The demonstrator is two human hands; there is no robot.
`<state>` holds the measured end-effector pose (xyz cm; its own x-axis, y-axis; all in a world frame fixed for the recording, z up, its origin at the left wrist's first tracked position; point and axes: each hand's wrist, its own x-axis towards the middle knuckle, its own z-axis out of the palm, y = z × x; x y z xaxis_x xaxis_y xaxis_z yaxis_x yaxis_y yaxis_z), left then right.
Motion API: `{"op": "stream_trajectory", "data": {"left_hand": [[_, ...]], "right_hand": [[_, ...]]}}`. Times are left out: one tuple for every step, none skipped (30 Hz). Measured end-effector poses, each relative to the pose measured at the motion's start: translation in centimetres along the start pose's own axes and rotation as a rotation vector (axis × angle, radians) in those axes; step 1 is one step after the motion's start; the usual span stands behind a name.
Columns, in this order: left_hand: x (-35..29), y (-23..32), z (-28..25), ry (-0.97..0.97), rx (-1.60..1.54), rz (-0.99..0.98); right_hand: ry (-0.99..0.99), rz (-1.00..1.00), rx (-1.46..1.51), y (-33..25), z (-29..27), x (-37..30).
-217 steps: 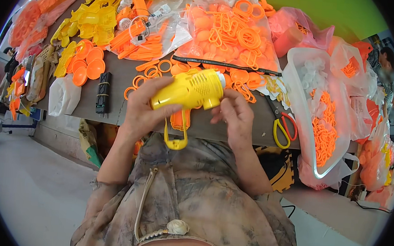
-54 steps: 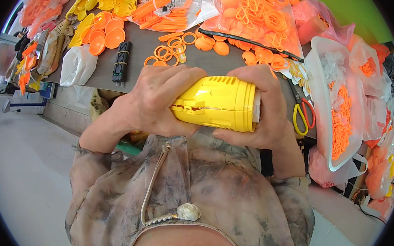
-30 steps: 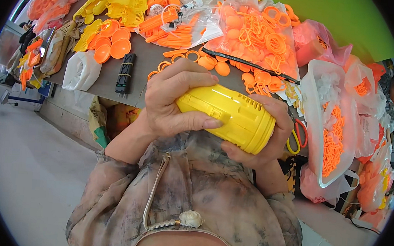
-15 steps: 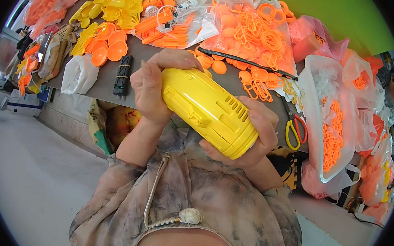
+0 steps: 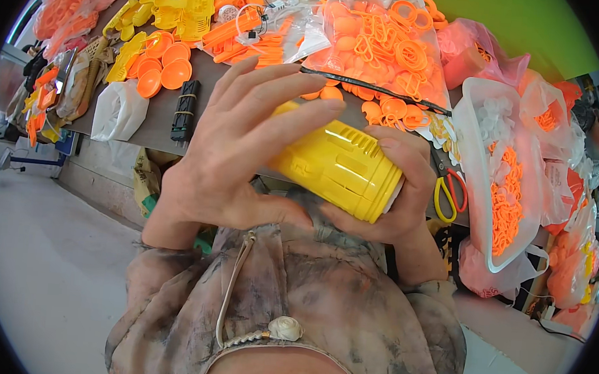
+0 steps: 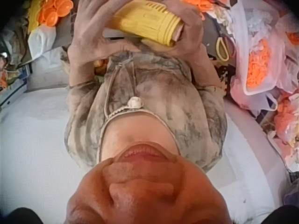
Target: Assembling a yellow plastic toy gun by fitting internal components and closing the outer casing.
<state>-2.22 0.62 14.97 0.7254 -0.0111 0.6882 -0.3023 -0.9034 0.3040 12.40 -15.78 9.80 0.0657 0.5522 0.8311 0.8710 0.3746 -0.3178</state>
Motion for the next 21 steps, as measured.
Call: {"op": "stream_trajectory", "data": {"left_hand": [[0.2, 0.2, -0.3, -0.193, 0.167, 0.038], [0.3, 0.2, -0.2, -0.190, 0.165, 0.033], [0.4, 0.2, 0.0, -0.260, 0.040, 0.030], [0.6, 0.2, 0.2, -0.333, -0.087, 0.031], [0.9, 0.4, -0.1, -0.384, -0.187, 0.038], [1.0, 0.3, -0.4, -0.384, -0.195, 0.035], [0.9, 0.1, -0.8, -0.385, -0.300, -0.006], [0.8, 0.0, -0.9, -0.386, -0.406, -0.048], [0.6, 0.3, -0.9, -0.359, -0.530, -0.232], [0.8, 0.4, -0.9, -0.356, -0.534, -0.239], [1.2, 0.3, -1.0, -0.418, -0.561, -0.267], [1.4, 0.2, -0.9, -0.479, -0.588, -0.295], [1.1, 0.0, -0.3, -0.416, -0.656, -0.318], [1.2, 0.0, -0.2, -0.411, -0.658, -0.326], [1.3, 0.1, -0.3, -0.443, -0.669, -0.362], [1.6, 0.1, -0.3, -0.480, -0.682, -0.392], [1.9, 0.1, -0.3, -0.480, -0.686, -0.395], [2.3, 0.2, -0.4, -0.549, -0.663, -0.449], [2.4, 0.3, -0.4, -0.615, -0.637, -0.503], [2.4, 0.3, -0.2, -0.613, -0.638, -0.507], [2.4, 0.3, 0.0, -0.620, -0.620, -0.491]], "right_hand": [[-0.029, 0.015, 0.084, -0.1, -0.1, 0.0], [-0.060, 0.031, 0.168, -0.2, -0.2, 0.0], [-0.067, 0.033, 0.169, -0.3, -0.2, -0.1], [-0.077, 0.030, 0.243, -0.4, -0.1, -0.4], [-0.089, 0.027, 0.318, -0.6, 0.0, -0.6], [-0.093, 0.034, 0.317, -0.7, -0.3, -0.6], [-0.122, 0.041, 0.318, -0.8, -0.5, -0.4], [-0.151, 0.049, 0.319, -0.9, -0.6, -0.3], [-0.151, 0.055, 0.324, -0.8, -0.8, -0.3], [-0.202, 0.057, 0.343, -0.7, -1.0, -0.1], [-0.253, 0.060, 0.362, -0.6, -1.1, 0.0], [-0.259, 0.064, 0.367, -0.4, -1.0, 0.2], [-0.275, 0.055, 0.374, -0.3, -1.0, 0.4], [-0.291, 0.046, 0.381, -0.2, -1.0, 0.5], [-0.298, 0.047, 0.388, -0.3, -1.1, 0.5], [-0.336, 0.087, 0.412, -0.3, -1.3, 0.5], [-0.374, 0.126, 0.437, -0.3, -1.4, 0.4], [-0.376, 0.129, 0.439, -0.2, -1.5, 0.3], [-0.411, 0.151, 0.470, 0.0, -1.5, 0.3], [-0.445, 0.172, 0.501, 0.0, -1.5, 0.2], [-0.447, 0.172, 0.504, 0.1, -1.4, 0.2]]}}
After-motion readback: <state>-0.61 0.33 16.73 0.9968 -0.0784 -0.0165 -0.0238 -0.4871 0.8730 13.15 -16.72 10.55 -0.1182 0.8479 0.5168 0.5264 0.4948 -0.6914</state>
